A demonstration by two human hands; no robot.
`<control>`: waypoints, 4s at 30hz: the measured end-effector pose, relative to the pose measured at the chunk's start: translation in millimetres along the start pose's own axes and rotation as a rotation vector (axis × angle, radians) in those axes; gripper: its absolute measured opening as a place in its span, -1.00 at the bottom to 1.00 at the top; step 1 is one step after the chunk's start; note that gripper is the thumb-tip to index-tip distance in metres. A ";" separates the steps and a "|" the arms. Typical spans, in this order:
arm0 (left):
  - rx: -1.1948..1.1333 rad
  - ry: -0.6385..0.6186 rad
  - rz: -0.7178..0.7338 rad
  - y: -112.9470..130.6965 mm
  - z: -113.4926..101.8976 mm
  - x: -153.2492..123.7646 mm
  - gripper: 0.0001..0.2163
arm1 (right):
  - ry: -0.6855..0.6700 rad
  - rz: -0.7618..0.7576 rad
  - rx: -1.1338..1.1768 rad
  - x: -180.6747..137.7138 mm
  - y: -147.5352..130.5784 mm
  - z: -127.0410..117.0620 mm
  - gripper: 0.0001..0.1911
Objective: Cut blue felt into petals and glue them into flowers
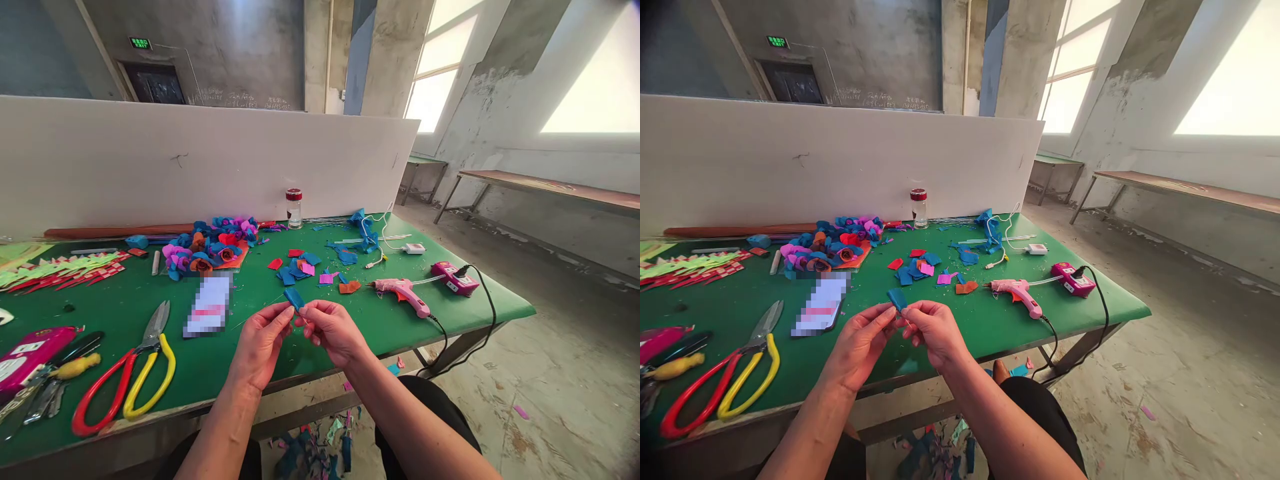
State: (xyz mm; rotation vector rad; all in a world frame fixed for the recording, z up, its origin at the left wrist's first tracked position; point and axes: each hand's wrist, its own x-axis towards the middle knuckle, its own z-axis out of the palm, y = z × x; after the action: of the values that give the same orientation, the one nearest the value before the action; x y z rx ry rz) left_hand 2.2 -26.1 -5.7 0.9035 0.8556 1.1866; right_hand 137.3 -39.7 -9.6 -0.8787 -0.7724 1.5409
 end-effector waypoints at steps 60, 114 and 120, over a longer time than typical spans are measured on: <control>-0.144 -0.031 -0.010 6.2 7.6 -9.2 -0.72 | -0.342 0.104 0.204 -5.8 13.3 6.1 -0.68; -0.017 -0.094 -0.027 11.5 -27.4 -5.3 -0.59 | -0.127 0.000 -0.027 -7.3 18.9 9.9 -0.59; 0.069 -0.088 0.046 13.6 -28.0 -5.0 -0.70 | -0.112 0.018 -0.057 -8.4 17.3 9.1 -0.58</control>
State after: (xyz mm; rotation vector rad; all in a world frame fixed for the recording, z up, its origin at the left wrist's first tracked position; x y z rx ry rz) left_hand -29.3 -25.7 -4.1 1.0284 0.8124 1.1540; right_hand 121.5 -50.5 -18.8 -0.8491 -0.8950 1.6011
